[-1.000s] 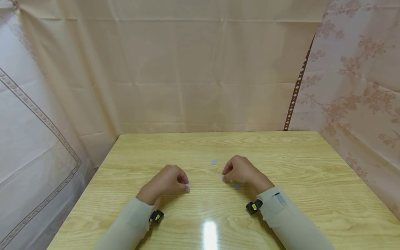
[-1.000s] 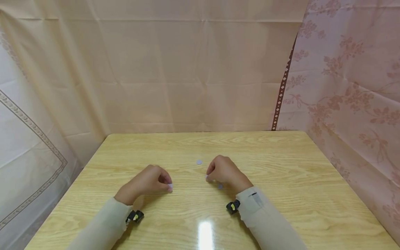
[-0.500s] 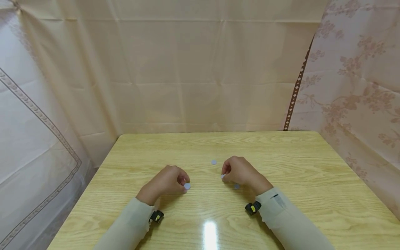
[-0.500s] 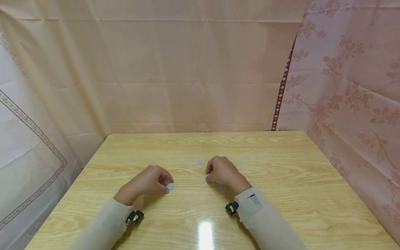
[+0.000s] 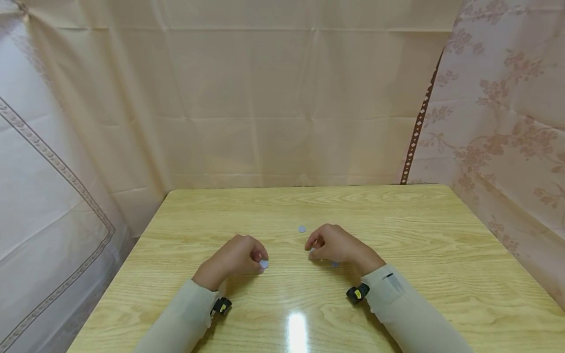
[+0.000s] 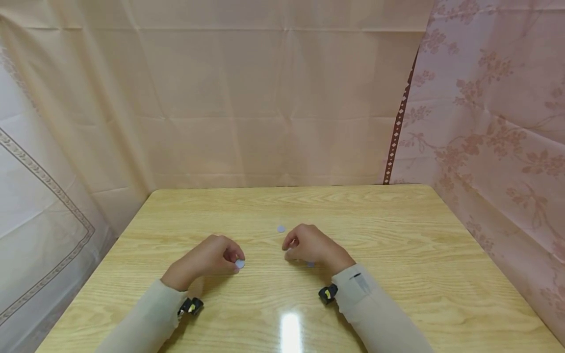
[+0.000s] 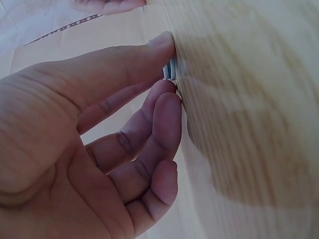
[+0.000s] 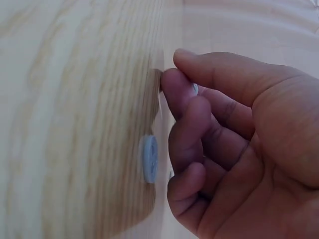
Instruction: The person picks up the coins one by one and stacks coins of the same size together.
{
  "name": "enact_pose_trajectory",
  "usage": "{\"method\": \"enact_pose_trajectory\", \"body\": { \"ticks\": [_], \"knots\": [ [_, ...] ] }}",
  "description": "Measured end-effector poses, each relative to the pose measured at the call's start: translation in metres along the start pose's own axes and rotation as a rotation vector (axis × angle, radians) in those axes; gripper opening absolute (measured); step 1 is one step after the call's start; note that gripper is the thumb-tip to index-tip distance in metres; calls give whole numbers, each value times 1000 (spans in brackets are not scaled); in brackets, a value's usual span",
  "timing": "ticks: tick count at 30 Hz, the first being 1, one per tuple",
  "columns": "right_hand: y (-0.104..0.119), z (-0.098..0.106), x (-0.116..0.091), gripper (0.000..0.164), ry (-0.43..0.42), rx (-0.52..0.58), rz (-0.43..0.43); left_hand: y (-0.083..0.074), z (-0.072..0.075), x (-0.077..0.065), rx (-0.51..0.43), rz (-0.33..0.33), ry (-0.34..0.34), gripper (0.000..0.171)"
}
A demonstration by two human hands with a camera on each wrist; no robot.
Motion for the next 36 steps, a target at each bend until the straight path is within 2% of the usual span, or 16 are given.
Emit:
{"method": "enact_pose_trajectory", "body": {
  "ticks": [19,36],
  "knots": [
    [4,-10,-1,13,104,99,34,4,-1,-1,-42,-8,7,14],
    [13,-24,-2,13,106,29,67,4,-1,0,-37,-4,7,13]
  ]
}}
Point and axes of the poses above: each hand's wrist, its own x-axis towards the middle knuckle, its own z-axis out of the back of the hand, y = z × x, the point moved 9 cm from there along x, towards the middle knuckle, and after that the axes turned 12 degrees about -z, right-handed, at the moved point
